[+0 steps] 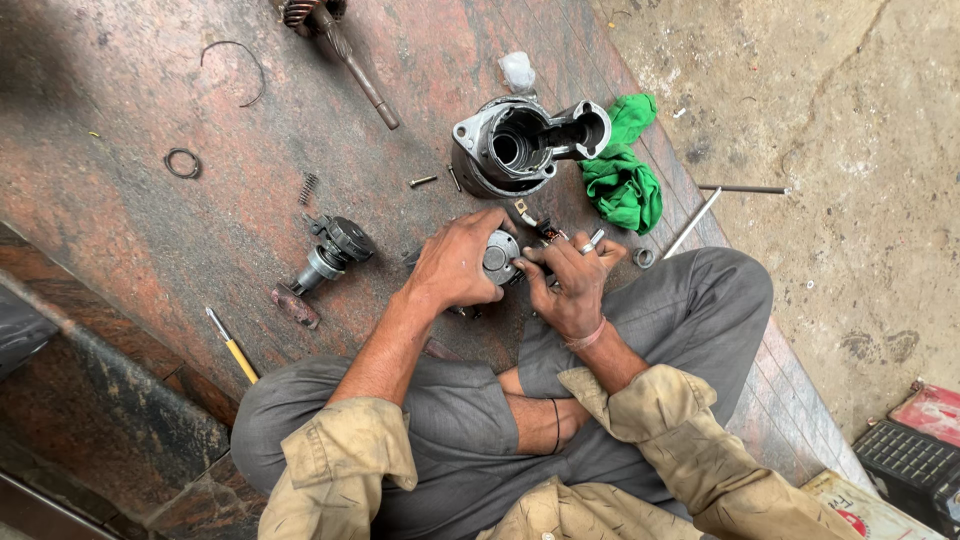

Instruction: The person sits on the ground assembling a disassembled starter motor. They hold the drive end cap and press and rotate the armature into it, briefly operate a testing machine with dials, then continue fitting the armature and solenoid parts together by hand.

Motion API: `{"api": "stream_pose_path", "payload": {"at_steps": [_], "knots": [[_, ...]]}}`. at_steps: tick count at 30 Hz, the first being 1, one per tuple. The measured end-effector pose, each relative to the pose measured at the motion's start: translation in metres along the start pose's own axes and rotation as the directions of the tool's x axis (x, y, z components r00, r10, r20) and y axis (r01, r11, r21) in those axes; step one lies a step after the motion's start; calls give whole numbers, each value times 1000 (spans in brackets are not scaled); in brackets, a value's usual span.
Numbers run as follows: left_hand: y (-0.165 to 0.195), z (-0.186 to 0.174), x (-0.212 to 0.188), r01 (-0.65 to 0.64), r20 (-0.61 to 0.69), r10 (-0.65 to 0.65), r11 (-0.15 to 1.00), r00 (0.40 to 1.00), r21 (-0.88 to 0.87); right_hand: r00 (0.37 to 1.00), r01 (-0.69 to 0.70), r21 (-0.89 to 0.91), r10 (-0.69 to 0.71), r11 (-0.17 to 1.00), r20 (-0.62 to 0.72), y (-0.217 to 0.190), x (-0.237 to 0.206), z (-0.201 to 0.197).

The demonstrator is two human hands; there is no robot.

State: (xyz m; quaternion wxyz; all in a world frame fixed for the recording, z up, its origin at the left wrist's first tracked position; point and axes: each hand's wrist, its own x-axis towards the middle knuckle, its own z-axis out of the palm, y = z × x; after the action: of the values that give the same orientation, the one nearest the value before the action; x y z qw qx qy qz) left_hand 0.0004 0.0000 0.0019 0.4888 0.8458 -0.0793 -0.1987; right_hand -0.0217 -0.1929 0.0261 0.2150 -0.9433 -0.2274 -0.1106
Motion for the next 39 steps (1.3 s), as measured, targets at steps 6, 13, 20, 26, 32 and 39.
{"api": "stream_pose_path", "payload": {"at_steps": [6, 13, 20, 26, 32, 39], "knots": [[2, -3, -1, -36, -24, 36, 999, 999, 4, 999, -37, 12, 37, 999, -8, -1, -2, 4], [0, -3, -2, -53, -34, 54, 999, 998, 11, 998, -52, 50, 54, 997, -39, 8, 1, 11], [-1, -1, -2, -66, -40, 66, 998, 997, 1, 1000, -17, 6, 17, 1000, -20, 12, -5, 11], [0, -3, -1, -50, -26, 50, 999, 998, -2, 1000, 6, 44, -5, 999, -10, 14, -6, 11], [-1, -3, -2, -52, -31, 52, 999, 998, 4, 1000, -13, 36, 14, 999, -27, 11, -4, 12], [-2, -2, 0, -67, -51, 67, 998, 996, 6, 1000, -15, 56, 16, 998, -20, 10, -3, 12]]}}
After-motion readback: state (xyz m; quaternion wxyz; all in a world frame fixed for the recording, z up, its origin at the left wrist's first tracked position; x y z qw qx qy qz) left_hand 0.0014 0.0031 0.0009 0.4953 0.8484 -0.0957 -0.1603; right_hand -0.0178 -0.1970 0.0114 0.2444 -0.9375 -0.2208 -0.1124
